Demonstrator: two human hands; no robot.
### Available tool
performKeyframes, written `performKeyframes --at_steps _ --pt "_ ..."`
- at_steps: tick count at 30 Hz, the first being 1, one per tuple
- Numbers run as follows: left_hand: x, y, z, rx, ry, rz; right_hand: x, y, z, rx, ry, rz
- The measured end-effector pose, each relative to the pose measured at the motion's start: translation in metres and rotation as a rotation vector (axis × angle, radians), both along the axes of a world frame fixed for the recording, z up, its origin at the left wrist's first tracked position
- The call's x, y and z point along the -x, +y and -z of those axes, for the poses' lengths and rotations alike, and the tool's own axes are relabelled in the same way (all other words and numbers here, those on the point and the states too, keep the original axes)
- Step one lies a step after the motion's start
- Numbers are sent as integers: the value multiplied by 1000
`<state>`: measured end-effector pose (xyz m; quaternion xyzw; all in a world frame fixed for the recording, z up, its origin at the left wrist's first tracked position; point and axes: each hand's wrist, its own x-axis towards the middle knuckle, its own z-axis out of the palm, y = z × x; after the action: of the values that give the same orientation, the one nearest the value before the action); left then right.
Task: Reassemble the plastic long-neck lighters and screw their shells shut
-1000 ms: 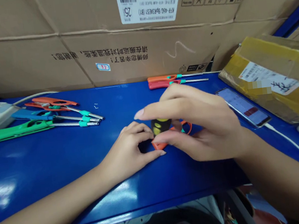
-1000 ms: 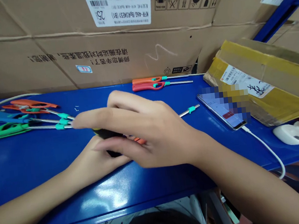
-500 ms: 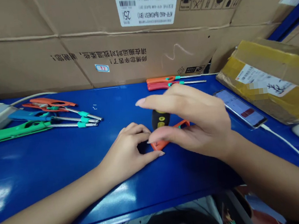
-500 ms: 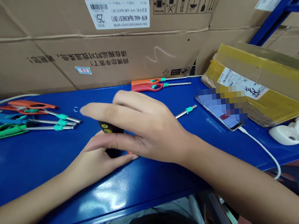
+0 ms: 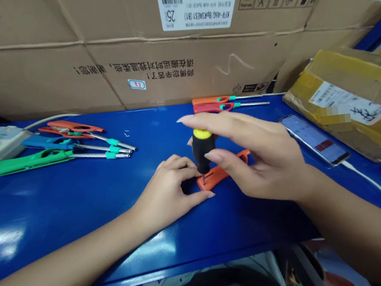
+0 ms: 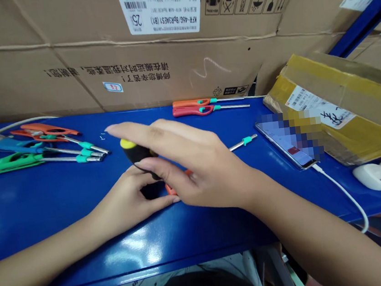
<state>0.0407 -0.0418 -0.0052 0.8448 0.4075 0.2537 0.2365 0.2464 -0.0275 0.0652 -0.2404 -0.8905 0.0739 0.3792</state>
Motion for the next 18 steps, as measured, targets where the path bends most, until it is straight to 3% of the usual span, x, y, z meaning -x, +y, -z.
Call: performKeyframes --at_steps 5,11,15,18 --pt "0 -2 1 45 22 -28 5 3 5 -62 163 45" --pt "-1 -1 1 52 0 -38 11 -7 10 219 288 -112" --pt "-2 -1 1 40 -3 -19 14 -8 13 116 309 -50" --pt "-1 -2 -2 44 12 -32 10 -6 10 49 179 -107"
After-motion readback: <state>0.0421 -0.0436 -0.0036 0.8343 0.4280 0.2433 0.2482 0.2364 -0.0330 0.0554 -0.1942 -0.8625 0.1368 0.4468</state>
